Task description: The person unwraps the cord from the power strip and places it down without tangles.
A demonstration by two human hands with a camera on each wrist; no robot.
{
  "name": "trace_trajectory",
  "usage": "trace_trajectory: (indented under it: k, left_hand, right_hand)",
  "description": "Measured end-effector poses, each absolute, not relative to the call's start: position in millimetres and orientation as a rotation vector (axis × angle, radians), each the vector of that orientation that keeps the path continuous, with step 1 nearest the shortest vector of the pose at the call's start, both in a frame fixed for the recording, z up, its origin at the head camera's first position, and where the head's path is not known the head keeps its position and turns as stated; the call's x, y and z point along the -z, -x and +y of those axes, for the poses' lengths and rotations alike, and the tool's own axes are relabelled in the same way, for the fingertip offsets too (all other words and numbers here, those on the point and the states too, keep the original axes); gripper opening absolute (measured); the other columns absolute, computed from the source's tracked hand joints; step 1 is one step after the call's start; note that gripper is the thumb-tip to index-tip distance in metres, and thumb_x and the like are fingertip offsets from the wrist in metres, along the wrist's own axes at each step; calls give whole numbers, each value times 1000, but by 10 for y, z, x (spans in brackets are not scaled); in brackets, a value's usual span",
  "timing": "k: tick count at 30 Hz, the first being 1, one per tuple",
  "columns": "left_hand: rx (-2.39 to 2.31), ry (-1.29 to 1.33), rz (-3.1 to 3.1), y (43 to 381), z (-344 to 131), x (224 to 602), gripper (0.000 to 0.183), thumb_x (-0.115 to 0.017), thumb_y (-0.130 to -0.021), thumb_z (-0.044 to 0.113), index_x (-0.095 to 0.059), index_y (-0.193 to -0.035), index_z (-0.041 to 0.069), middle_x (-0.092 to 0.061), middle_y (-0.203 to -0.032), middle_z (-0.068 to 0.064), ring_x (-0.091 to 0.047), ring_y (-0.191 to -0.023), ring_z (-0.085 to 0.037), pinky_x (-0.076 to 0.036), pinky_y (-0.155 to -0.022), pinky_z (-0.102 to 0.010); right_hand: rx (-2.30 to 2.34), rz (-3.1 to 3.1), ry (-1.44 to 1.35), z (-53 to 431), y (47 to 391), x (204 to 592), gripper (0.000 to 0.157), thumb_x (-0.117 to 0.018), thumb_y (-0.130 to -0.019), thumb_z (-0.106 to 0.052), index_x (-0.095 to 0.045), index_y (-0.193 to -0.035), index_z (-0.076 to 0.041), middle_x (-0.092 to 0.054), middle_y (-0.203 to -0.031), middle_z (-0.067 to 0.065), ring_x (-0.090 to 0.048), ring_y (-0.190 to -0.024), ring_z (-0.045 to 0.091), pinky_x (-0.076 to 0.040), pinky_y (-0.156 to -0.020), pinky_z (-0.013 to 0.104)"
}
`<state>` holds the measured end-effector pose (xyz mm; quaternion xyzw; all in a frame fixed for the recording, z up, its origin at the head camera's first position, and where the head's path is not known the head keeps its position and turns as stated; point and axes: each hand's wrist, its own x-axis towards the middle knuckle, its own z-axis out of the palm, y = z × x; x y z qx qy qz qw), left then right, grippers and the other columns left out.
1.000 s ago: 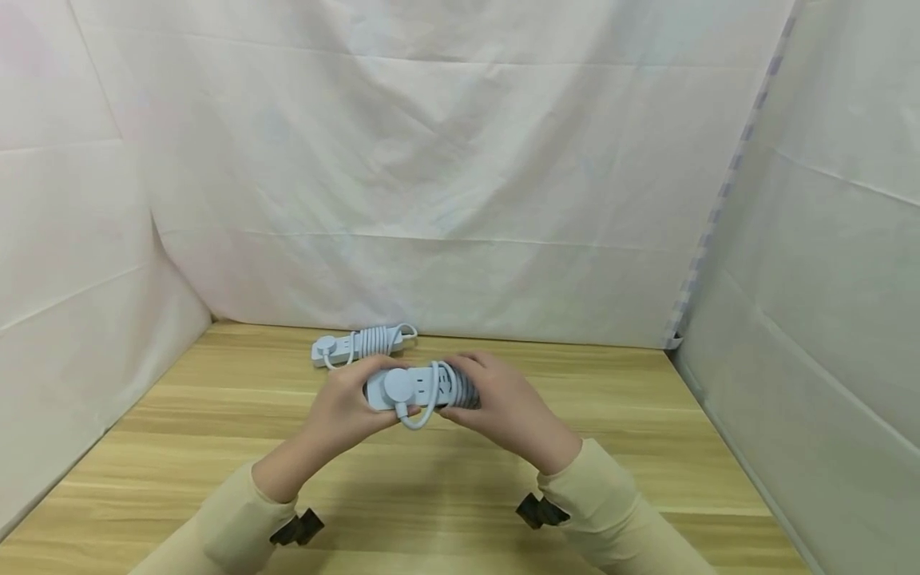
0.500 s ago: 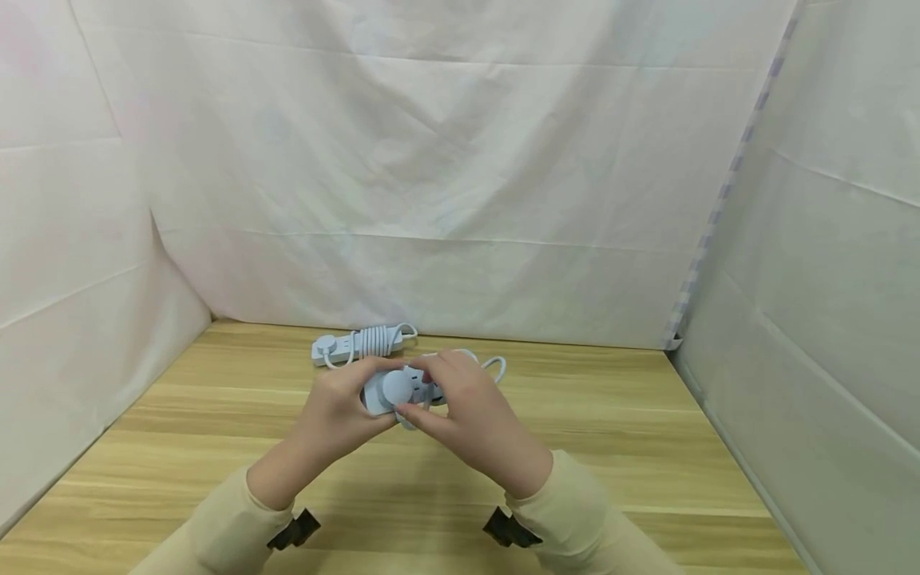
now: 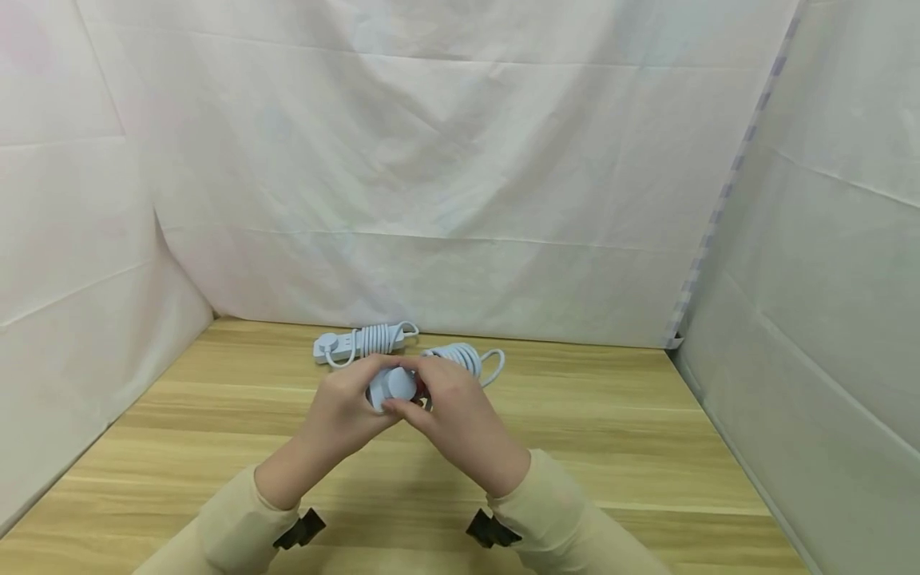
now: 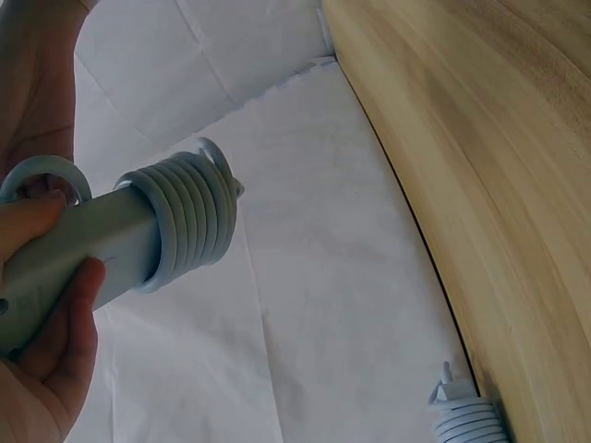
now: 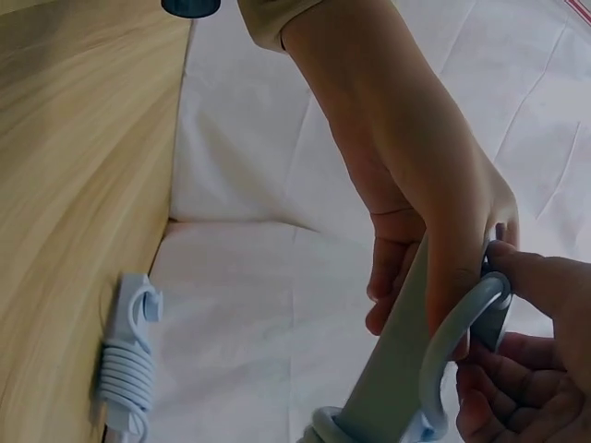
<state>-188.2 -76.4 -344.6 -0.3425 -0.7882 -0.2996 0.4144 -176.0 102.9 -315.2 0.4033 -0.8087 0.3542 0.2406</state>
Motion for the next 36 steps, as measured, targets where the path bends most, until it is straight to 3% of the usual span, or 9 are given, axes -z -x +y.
trace_trajectory:
  k: [11, 18, 36]
  left_hand:
    - [823, 782, -2049, 1907, -697, 3431, 51, -88, -63, 3, -63, -108, 2, -67, -99, -10, -65, -91, -24, -54, -69, -36]
    - [763, 790, -2032, 1953, -718, 3486, 51, -88, -64, 5, -64, -109, 3, -69, -98, -10, -67, -83, -22, -54, -65, -36]
    - [700, 814, -1935, 1963, -721, 3516, 48, -88, -64, 9, -65, -106, 1, -70, -95, -11, -68, -84, -24, -55, -66, -36]
  right_hand:
    - [-783, -2090, -1143, 1014, 1832, 3185, 40, -82, -78, -11, -60, -109, 2, -58, -90, 3, -52, -76, 13, -46, -68, 25]
    - [-715, -2051, -1123, 989, 1859, 3251, 42, -84, -76, -10, -60, -108, 3, -58, -88, 4, -53, -75, 15, -46, -67, 27]
    - [-811, -2144, -1064, 984, 1824, 3263, 43, -82, -79, -16, -61, -112, 0, -59, -93, 2, -53, -82, 14, -46, -71, 27]
